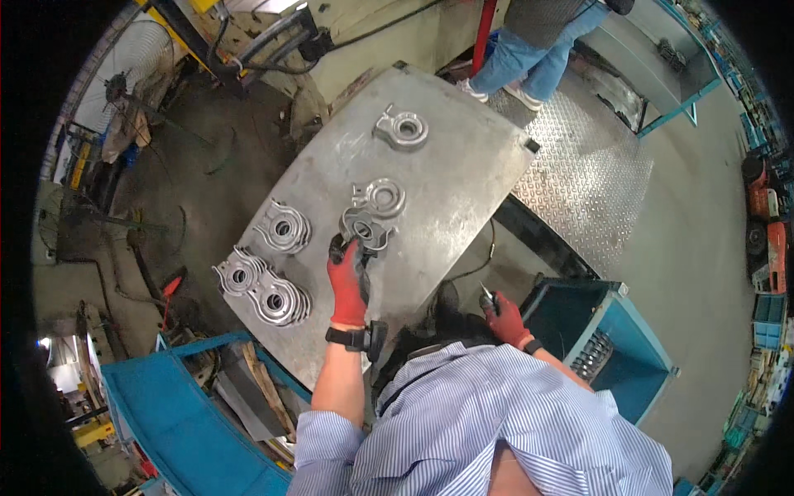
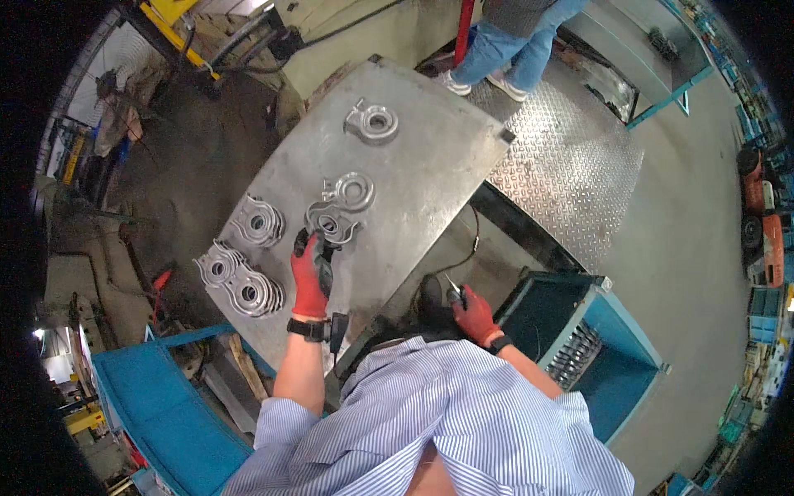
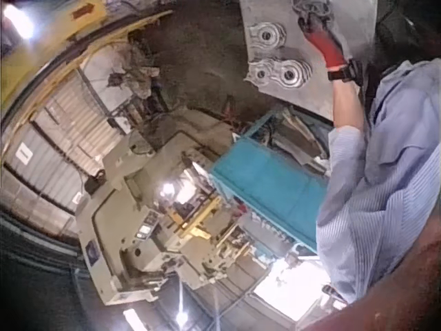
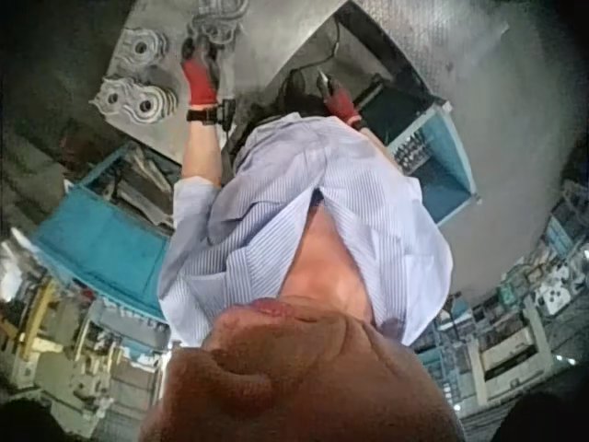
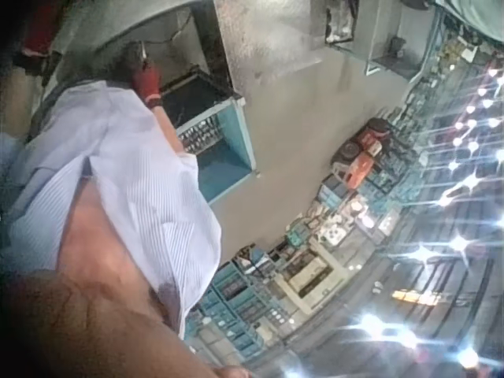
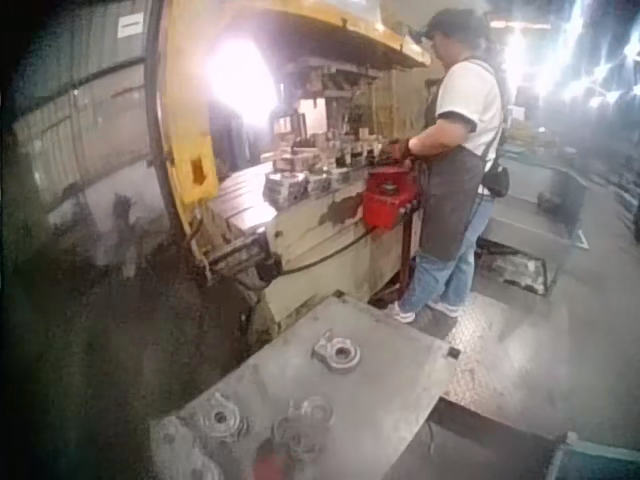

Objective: The recorder is inspecting and organizing metal castings on a table, occasionally using a small tool to check details.

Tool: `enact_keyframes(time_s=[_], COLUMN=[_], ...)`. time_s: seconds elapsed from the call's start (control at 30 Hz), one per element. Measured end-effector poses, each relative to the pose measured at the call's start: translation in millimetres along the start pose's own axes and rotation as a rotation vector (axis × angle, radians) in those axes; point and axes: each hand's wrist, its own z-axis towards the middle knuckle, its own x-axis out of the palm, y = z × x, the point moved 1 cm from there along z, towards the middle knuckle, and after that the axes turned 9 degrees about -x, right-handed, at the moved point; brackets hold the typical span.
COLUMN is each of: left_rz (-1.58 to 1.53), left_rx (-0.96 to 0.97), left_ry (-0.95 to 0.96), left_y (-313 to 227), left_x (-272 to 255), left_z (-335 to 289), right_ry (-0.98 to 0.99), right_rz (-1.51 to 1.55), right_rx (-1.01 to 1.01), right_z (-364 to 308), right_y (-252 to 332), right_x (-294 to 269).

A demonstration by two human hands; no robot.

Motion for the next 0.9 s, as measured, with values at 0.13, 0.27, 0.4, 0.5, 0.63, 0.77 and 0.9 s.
enact_keyframes(time_s=[0.13, 0.27, 0.4, 0.5, 0.63, 0.77, 0.9], left_rz=[-0.221, -0.234, 0.479, 1.269, 1.516, 1.509, 1.260], left_rx=[-0.262, -0.546, -0.698, -0.346, -0.092, -0.136, -0.296], left_ry=[0.030, 0.143, 0.171, 0.042, -0.219, -0.197, -0.098], left_y=[39, 62, 36, 32, 30, 48, 90], left_x=[-30, -55, -59, -66, -57, -51, -85], left_z=[-41, -68, -89, -78, -56, -39, -25], right_ry=[0.083, 0.189, 0.278, 0.344, 0.421, 0.364, 0.302], right_rz=[-0.048, -0.071, -0.052, -0.034, -0.036, 0.008, -0.038], right_rx=[-0.046, -0.072, -0.094, -0.130, -0.127, -0.173, -0.213], right_z=[-2, 3, 7, 11, 22, 24, 20], right_y=[5, 33, 57, 68, 90, 99, 93], right_x=[14, 17, 24, 30, 37, 49, 65])
